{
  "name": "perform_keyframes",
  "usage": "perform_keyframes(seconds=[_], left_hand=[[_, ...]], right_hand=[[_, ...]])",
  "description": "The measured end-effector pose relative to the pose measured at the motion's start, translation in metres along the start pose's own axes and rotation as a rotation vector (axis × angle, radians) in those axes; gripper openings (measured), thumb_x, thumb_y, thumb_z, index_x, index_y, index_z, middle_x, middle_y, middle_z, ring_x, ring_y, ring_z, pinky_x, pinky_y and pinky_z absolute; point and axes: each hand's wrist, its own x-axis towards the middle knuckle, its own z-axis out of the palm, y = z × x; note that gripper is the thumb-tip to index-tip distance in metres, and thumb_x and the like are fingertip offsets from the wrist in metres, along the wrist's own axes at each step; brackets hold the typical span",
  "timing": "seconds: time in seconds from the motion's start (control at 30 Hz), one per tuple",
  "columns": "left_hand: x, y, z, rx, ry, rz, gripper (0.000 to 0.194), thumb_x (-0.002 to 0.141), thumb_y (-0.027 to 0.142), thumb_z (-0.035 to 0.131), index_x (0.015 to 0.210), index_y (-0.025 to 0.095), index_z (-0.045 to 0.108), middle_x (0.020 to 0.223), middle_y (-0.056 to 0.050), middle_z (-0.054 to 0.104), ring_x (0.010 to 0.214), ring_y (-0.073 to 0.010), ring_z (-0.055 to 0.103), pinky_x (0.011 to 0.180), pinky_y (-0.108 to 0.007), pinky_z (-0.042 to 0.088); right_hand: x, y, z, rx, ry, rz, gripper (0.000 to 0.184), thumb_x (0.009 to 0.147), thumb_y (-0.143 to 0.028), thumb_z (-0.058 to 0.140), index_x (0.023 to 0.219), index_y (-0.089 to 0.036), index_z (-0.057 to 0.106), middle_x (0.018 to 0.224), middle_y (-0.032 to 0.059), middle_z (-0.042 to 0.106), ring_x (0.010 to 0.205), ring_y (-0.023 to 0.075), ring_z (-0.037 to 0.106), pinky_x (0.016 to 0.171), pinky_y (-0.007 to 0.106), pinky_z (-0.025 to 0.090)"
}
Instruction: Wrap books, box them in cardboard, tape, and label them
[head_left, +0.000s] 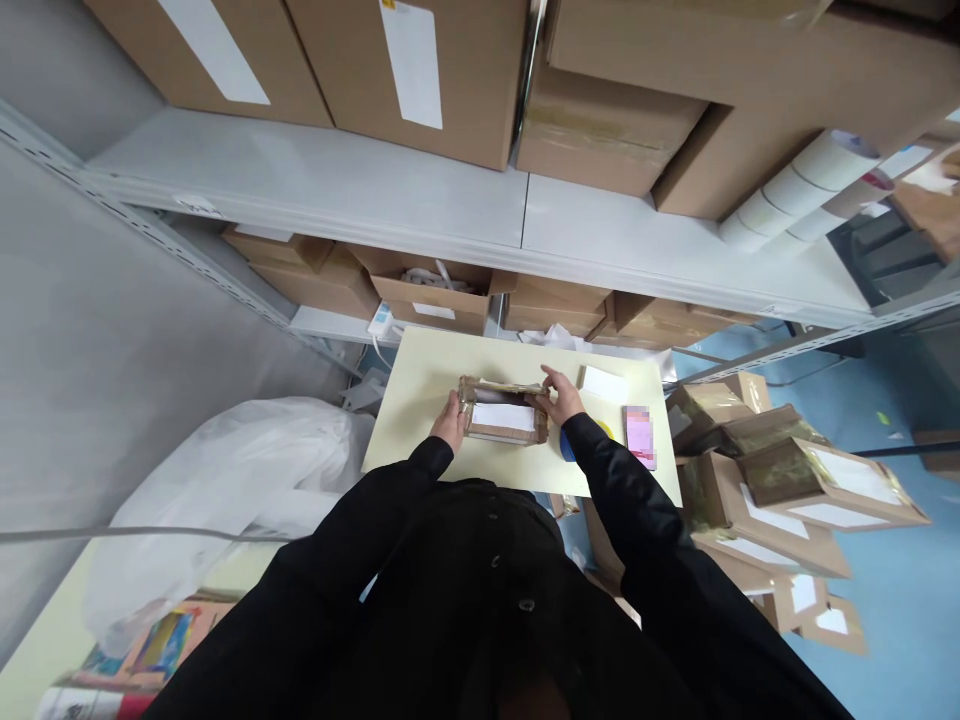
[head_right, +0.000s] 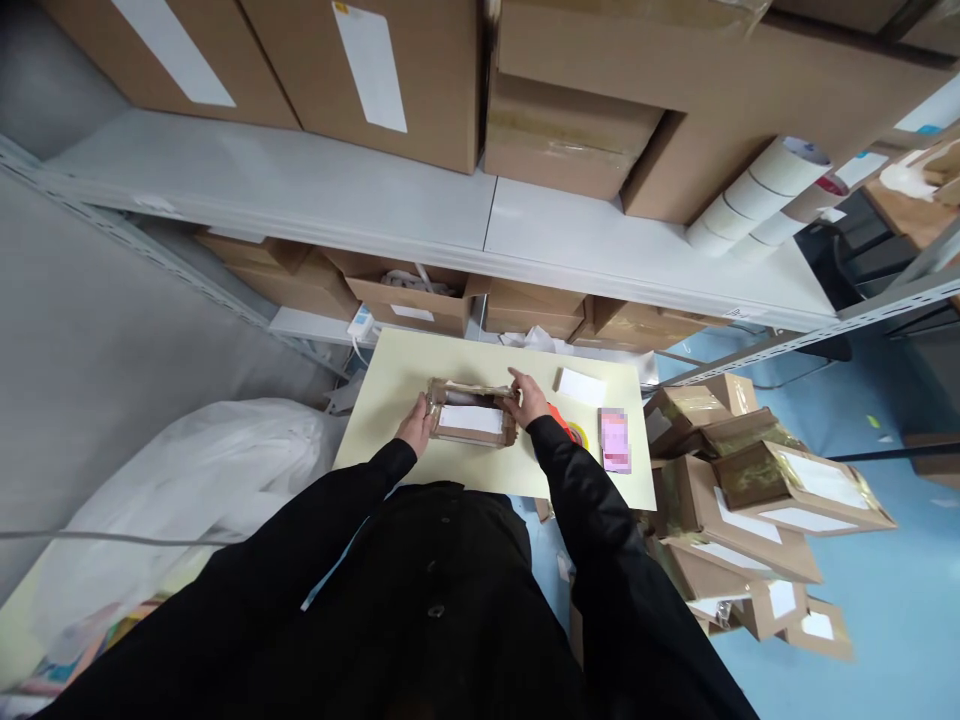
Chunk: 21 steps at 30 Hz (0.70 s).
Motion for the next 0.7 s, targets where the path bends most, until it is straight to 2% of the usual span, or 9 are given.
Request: perform_keyframes(seconds=[0.1,0.13,0.2,0.3,0.37,0.47,0.57,0.6,0.7], left_hand=[[-0.001,0.000,-0.004,-0.010,-0.003,-0.017,0.067,0.092,0.032,0.030,0.150,0.015,0.001,0.147,-0.016,0.036,0.132,-0.0240,0.040,0.107,-0.041,0.038],[-0.001,0.002,-0.008,0.002,0.005,-0.020,0.069,0.092,0.033,0.031,0.149,0.014,-0.001,0.148,-0.017,0.034,0.133,-0.0246,0.040,0.106,-0.041,0.038],[-0.001,0.010,-0.017,0.081,0.025,0.029,0.074,0.090,0.037,0.035,0.149,0.013,-0.001,0.151,-0.018,0.025,0.138,-0.0274,0.029,0.107,-0.044,0.035],[0.003,0.033,-0.033,0.321,-0.063,0.247,0.092,0.078,0.051,0.053,0.149,0.010,0.009,0.155,-0.019,0.009,0.143,-0.0355,0.005,0.112,-0.056,0.014],[0.007,0.050,-0.038,0.458,-0.195,0.390,0.105,0.067,0.059,0.063,0.148,0.010,0.016,0.155,-0.019,0.010,0.142,-0.0387,0.002,0.111,-0.061,-0.002],[0.013,0.066,-0.035,0.548,-0.302,0.435,0.106,0.063,0.058,0.067,0.146,0.010,0.021,0.154,-0.019,0.014,0.142,-0.0374,0.007,0.111,-0.059,-0.007],[0.015,0.068,-0.029,0.575,-0.307,0.400,0.095,0.071,0.051,0.063,0.146,0.009,0.022,0.154,-0.018,0.016,0.142,-0.0352,0.010,0.112,-0.058,-0.003],[0.014,0.067,-0.027,0.579,-0.306,0.397,0.092,0.073,0.049,0.062,0.146,0.009,0.023,0.154,-0.018,0.016,0.142,-0.0348,0.010,0.112,-0.058,-0.003],[0.013,0.062,-0.024,0.581,-0.296,0.398,0.092,0.074,0.049,0.061,0.146,0.008,0.022,0.154,-0.018,0.016,0.142,-0.0347,0.010,0.112,-0.058,-0.003]], right_hand=[[-0.021,-0.007,0.003,-0.201,-0.074,-0.127,0.041,0.080,-0.032,0.058,0.120,-0.022,0.061,0.131,0.0102,0.049,0.124,0.0290,0.044,0.107,0.046,0.036],[-0.027,-0.009,0.005,-0.237,-0.088,-0.139,0.039,0.081,-0.033,0.057,0.117,-0.021,0.062,0.137,0.0099,0.044,0.130,0.0303,0.038,0.109,0.046,0.033],[-0.035,-0.014,0.010,-0.264,-0.105,-0.120,0.039,0.084,-0.034,0.053,0.119,-0.018,0.061,0.145,0.0091,0.035,0.137,0.0312,0.027,0.112,0.046,0.029],[-0.041,-0.020,0.017,-0.250,-0.108,-0.063,0.043,0.086,-0.034,0.047,0.125,-0.017,0.056,0.146,0.0077,0.035,0.139,0.0294,0.023,0.113,0.044,0.027],[-0.048,-0.019,0.019,-0.239,-0.065,-0.023,0.048,0.086,-0.037,0.047,0.131,-0.020,0.050,0.146,0.0070,0.035,0.140,0.0275,0.022,0.113,0.045,0.027],[-0.075,-0.003,0.017,-0.235,0.105,0.169,0.058,0.086,-0.044,0.045,0.137,-0.018,0.040,0.142,0.0132,0.040,0.136,0.0297,0.030,0.109,0.051,0.030],[-0.106,0.025,0.018,-0.268,0.250,0.501,0.061,0.080,-0.052,0.050,0.129,-0.015,0.048,0.126,0.0196,0.051,0.126,0.0371,0.040,0.103,0.061,0.028],[-0.112,0.034,0.020,-0.266,0.262,0.570,0.061,0.078,-0.055,0.053,0.125,-0.017,0.050,0.122,0.0192,0.054,0.124,0.0381,0.043,0.102,0.063,0.026],[-0.114,0.052,0.027,-0.186,0.220,0.653,0.060,0.075,-0.055,0.055,0.124,-0.020,0.049,0.114,0.0176,0.059,0.119,0.0366,0.048,0.103,0.062,0.019]])
